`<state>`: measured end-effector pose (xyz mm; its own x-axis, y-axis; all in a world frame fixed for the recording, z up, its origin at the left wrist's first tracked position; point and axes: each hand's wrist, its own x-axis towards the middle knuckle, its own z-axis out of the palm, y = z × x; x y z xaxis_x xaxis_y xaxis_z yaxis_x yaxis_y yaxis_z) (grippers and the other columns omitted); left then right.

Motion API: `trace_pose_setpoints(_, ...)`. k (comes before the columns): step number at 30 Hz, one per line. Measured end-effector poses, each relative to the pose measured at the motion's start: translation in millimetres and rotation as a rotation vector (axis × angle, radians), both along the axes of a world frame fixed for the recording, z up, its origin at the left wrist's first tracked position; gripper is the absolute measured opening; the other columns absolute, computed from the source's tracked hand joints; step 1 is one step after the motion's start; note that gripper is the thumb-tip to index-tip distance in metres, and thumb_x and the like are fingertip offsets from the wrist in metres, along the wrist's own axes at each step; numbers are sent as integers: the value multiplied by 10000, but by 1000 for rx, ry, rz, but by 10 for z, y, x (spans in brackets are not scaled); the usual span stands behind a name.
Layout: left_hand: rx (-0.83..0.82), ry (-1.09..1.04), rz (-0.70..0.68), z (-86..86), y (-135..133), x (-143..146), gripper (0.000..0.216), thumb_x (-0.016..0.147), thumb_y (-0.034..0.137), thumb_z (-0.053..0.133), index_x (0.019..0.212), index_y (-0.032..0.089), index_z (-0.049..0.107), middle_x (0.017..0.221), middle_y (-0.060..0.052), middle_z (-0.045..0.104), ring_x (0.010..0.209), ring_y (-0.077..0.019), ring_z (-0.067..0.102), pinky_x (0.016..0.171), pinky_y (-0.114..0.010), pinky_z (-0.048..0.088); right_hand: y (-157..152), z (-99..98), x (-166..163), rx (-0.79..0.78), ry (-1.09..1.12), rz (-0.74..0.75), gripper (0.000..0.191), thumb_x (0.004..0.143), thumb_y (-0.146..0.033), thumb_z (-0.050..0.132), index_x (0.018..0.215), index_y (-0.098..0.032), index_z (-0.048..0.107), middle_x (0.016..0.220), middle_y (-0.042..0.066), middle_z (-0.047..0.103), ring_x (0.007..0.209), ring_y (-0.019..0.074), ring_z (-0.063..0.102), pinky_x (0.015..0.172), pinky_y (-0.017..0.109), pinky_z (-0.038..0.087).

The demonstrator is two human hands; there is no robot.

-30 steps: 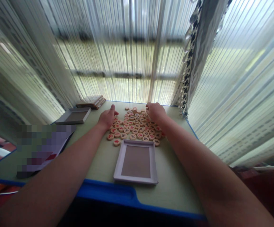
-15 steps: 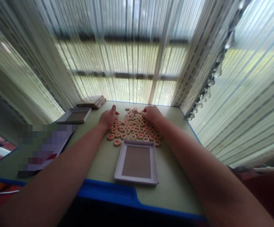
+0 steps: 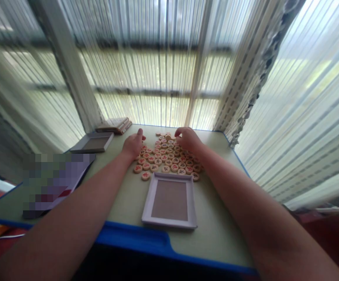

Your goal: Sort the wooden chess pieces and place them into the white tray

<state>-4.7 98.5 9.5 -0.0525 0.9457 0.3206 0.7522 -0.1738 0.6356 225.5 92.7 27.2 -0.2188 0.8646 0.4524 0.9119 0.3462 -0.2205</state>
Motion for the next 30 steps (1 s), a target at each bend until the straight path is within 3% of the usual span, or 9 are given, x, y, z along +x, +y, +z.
trace_pose_setpoints(4, -7, -4, -8, -1, 0, -2, 692, 861, 559, 71, 807, 174, 644, 855, -99, 666, 868, -234, 595, 802, -352, 436, -39, -21, -97, -70, -89, 88, 381, 782, -267, 489, 1143, -221, 599, 1210, 29, 585, 1125, 233, 473, 966, 356, 336)
trace_pose_setpoints(7, -10, -19, -14, 3, -11, -2, 696, 860, 566, 72, 811, 174, 645, 843, -94, 667, 865, -230, 598, 798, -345, 437, -53, -37, -167, -142, -201, 176, 387, 838, -344, 433, 1189, -249, 565, 1294, 18, 520, 1187, 239, 432, 999, 378, 296)
trace_pose_setpoints(13, 5, -15, -17, 7, -22, 5, 669, 866, 555, 96, 819, 165, 638, 869, -106, 666, 871, -233, 597, 788, -343, 434, -81, 31, -200, -122, -262, 212, 359, 864, -366, 397, 1042, -206, 664, 1144, 58, 625, 1072, 212, 526, 944, 334, 322)
trace_pose_setpoints(18, 11, 1, -6, -1, -16, 9, 679, 863, 565, 79, 812, 164, 625, 861, -109, 662, 865, -237, 598, 777, -345, 434, -52, 19, -154, -83, -205, 87, 329, 818, -410, 471, 897, -185, 697, 931, 67, 680, 937, 224, 552, 850, 325, 375)
trace_pose_setpoints(22, 4, 19, -10, -1, -18, 15, 662, 862, 567, 87, 787, 168, 610, 878, -111, 662, 875, -241, 595, 780, -348, 428, -42, -13, -200, -66, -165, 32, 263, 801, -341, 495, 882, -172, 680, 936, 79, 666, 914, 214, 548, 841, 312, 385)
trace_pose_setpoints(30, -2, -22, 28, -7, -20, 25, 632, 853, 591, 90, 835, 176, 566, 886, -108, 663, 881, -241, 599, 775, -342, 424, -108, 22, -307, -188, -1, -43, 254, 746, -319, 561, 940, -178, 643, 895, 56, 685, 833, 193, 582, 748, 292, 434)
